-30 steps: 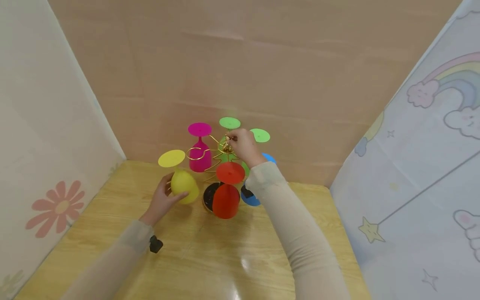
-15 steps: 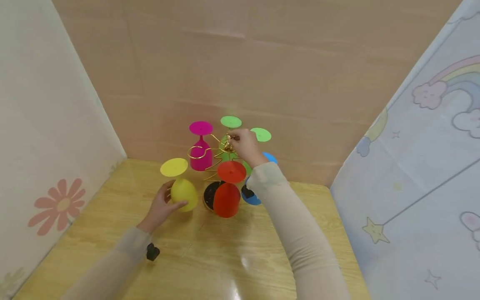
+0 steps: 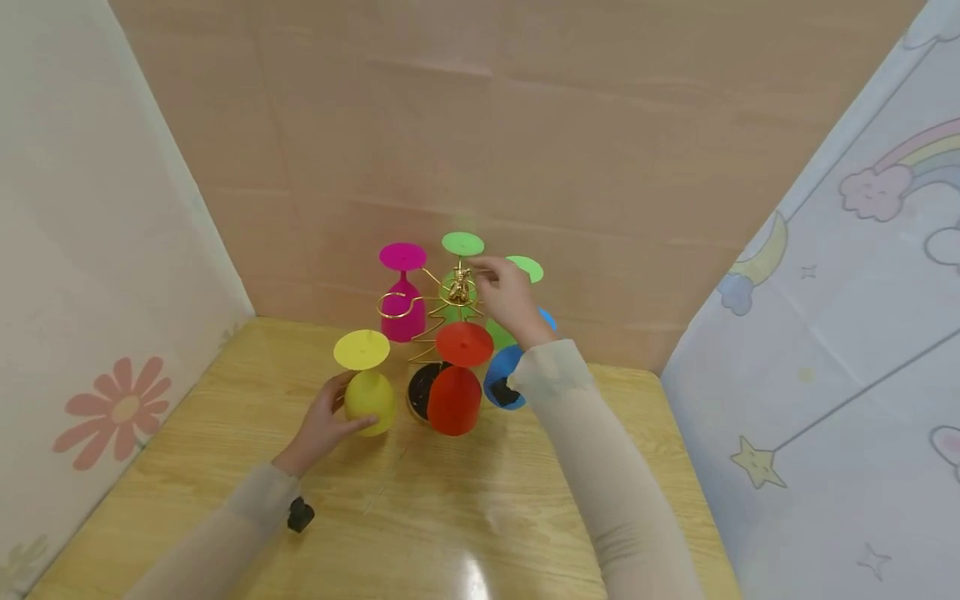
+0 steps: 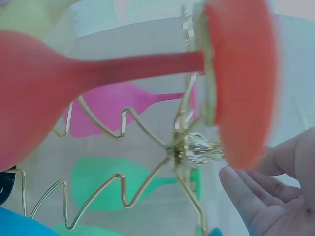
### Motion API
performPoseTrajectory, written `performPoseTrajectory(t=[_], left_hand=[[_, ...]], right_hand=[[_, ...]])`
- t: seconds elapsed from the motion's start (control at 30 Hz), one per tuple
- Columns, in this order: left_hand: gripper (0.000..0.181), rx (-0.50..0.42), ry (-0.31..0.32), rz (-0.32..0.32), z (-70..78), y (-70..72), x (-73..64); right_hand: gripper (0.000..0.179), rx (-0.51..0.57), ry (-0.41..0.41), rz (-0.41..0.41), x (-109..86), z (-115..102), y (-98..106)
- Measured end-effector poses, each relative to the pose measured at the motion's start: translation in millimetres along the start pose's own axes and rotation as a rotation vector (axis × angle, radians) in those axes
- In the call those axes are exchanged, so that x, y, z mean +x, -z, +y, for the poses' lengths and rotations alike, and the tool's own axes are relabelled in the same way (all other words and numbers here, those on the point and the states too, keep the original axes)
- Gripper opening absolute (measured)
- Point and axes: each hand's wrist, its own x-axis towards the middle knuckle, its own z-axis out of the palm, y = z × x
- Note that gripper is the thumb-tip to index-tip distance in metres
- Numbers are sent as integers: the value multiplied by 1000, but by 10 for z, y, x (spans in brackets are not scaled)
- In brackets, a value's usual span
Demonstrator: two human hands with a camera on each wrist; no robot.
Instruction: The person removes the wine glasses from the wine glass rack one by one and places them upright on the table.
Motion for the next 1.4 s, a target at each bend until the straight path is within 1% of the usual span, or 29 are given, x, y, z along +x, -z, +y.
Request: performPoseTrajectory(t=[0.17,0.3,0.43,0.53,0.63,0.73,0.8,0.93,1.07,1.23,1.4], left_hand=[[87,23,-21,-9,-5,0,-32],[88,38,-28,-28,-3,2,-51],[88,61,-38,-47,3,-5,-65],[86,83,-64,-50,11,-9,-80],[85,109,-91,-49,8,-9,-101],[84,138,-106,-55,4,-2,-127],[84,163,-122,-61,1,7,-148],[84,200,-164,-69,19,37,-187],[84,232,-210,-84,29,68,-210],[83,261,-251,-115,43,82,-245],[82,332,-343,-132,65,71,-271]], right_hand=[[35,104,25,70,-208,23,88],[33,118,48,146,-409,80,145],[29,99,79,222,-624,153,165],[26,101,129,282,-789,196,140],[23,124,183,330,-948,240,101],[22,142,203,362,-1094,292,58],[21,144,190,371,-1179,321,17],[22,131,133,360,-1303,392,-95],[24,118,83,347,-1383,518,-211],[23,128,53,329,-1462,667,-308],[23,105,29,295,-1520,743,-384]])
